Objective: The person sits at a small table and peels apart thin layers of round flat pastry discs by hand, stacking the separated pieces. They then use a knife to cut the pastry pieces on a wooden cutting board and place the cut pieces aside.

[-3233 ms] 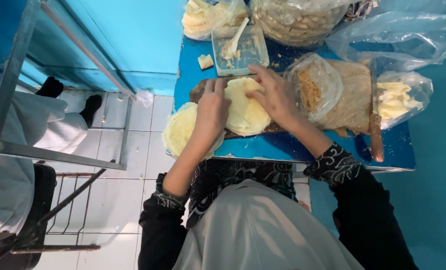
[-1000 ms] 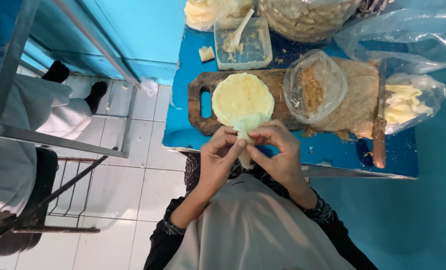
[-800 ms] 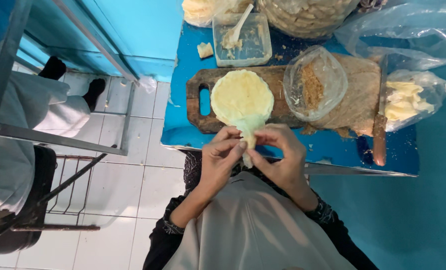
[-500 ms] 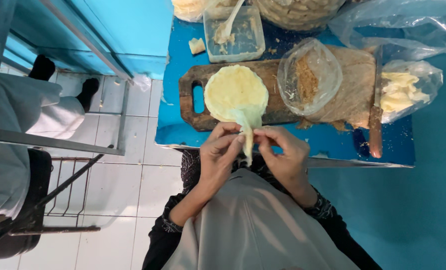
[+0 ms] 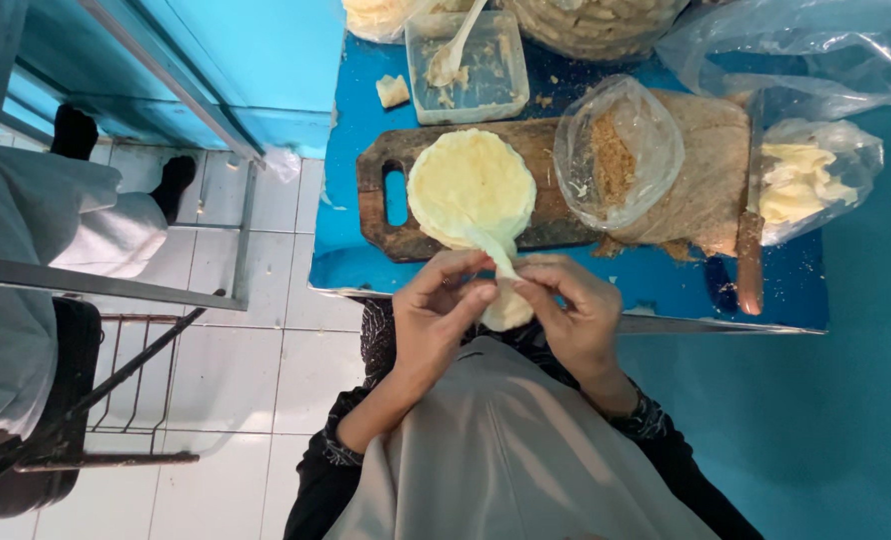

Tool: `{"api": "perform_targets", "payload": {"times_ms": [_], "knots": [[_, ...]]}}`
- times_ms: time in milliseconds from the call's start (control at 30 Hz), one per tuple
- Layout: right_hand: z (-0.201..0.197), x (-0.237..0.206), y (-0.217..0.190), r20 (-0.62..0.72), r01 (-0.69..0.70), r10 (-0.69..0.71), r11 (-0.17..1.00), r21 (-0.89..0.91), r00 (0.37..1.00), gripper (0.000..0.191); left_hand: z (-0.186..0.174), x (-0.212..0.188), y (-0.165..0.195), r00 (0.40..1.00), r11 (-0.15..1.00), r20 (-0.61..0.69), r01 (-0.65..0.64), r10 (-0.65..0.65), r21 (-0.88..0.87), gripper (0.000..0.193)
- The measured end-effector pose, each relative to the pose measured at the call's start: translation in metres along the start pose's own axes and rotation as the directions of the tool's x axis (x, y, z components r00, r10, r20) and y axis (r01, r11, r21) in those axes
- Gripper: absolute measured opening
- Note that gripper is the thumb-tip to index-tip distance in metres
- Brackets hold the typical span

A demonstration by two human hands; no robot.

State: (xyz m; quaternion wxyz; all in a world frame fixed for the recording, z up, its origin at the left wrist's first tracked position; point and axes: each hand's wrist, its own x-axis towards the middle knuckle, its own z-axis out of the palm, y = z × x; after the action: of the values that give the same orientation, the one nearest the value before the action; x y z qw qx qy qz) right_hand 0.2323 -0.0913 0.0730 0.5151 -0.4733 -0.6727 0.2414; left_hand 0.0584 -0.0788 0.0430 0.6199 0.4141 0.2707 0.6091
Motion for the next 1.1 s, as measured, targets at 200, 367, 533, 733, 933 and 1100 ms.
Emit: {"api": "perform_targets", "payload": {"times_ms": [200,367,533,733,933,1100], "knots": [[0.003,-0.007,0.028,0.048,-0.300,0.307,0.864,0.405,0.950,0.017,0.011,-0.002,0.012,0.985,0.956,0.070,-0.170,0.158,0.240,0.028],[0.003,0.003,0.024,0.163,-0.301,0.256,0.728,0.616,0.953,0.027,0.010,0.000,0.022,0.905,0.635,0.223,-0.414,0.362,0.651,0.043],[0.004,0.014,0.002,0.204,-0.149,0.056,0.866,0.477,0.977,0.025,0.000,0.003,0.012,0.996,0.918,-0.003,-0.078,0.086,0.389,0.023],[0.003,0.019,-0.017,0.098,0.193,-0.198,0.979,0.060,0.975,0.035,-0.006,0.011,0.006,0.985,0.942,-0.090,0.111,-0.146,-0.318,0.029],[0.009,0.012,-0.015,0.086,0.208,-0.202,0.975,-0.073,0.976,0.042,0.002,0.010,0.002,0.995,0.994,-0.098,-0.017,0.028,0.112,0.029],[0.019,0.012,0.000,0.036,-0.011,0.009,0.998,0.058,0.999,0.016,0.005,0.009,0.000,0.993,0.934,0.009,-0.115,0.119,0.339,0.027]]}}
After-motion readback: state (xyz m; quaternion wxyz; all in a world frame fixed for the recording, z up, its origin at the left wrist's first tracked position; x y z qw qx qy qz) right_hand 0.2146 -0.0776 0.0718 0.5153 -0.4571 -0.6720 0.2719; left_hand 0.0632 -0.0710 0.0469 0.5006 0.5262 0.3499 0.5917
